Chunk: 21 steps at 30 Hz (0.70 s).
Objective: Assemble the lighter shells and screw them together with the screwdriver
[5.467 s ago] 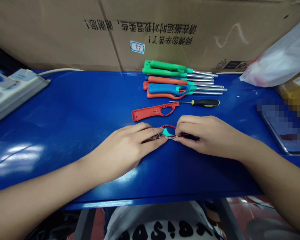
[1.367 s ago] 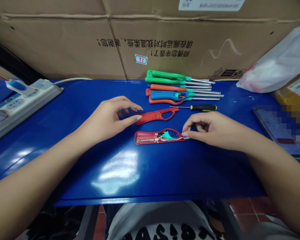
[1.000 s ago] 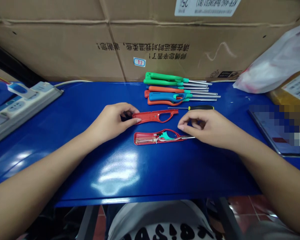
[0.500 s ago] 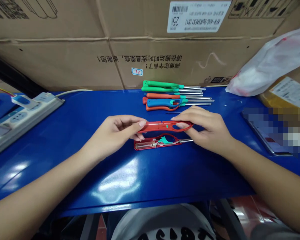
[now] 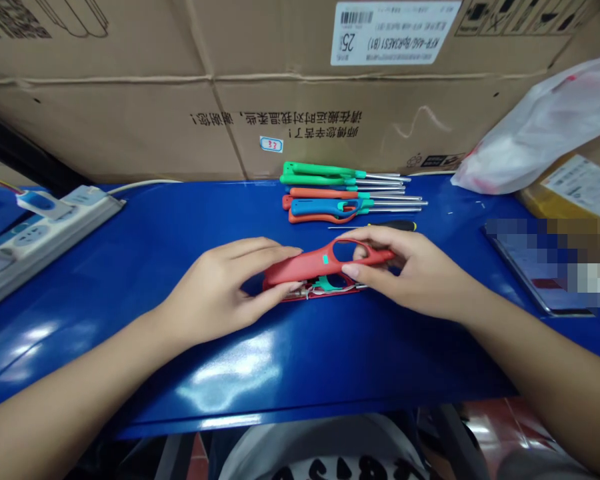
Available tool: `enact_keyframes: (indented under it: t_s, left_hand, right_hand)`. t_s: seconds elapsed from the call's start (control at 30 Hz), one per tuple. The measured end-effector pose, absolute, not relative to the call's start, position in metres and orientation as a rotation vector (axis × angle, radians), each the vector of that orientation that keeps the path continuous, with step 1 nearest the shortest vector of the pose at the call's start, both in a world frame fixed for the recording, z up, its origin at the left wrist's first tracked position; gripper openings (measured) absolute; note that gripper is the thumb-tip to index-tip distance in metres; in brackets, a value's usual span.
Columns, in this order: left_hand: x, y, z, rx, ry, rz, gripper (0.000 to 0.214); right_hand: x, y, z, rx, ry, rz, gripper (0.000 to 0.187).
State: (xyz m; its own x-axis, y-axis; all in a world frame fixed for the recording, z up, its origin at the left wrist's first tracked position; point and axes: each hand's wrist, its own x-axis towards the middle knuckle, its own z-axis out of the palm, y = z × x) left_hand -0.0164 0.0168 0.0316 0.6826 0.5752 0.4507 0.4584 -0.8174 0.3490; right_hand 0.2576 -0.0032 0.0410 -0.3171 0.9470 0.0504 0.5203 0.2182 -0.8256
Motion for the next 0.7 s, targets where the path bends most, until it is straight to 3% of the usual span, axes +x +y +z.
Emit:
enact_keyframes:
  t_s: [0.1, 0.7]
  left_hand:
    - [-0.017, 0.018, 0.035, 2.627, 0.858, 0.738, 0.034]
    - [-0.020, 0.017, 0.040, 2.490, 1.036, 0.307, 0.027]
  right_hand:
    - [0.259, -0.002, 0.034, -1.285, -2.061, 0.800, 0.045]
    - [0.257, 0.008, 0.005, -0.981, -2.480, 0.378, 0.026]
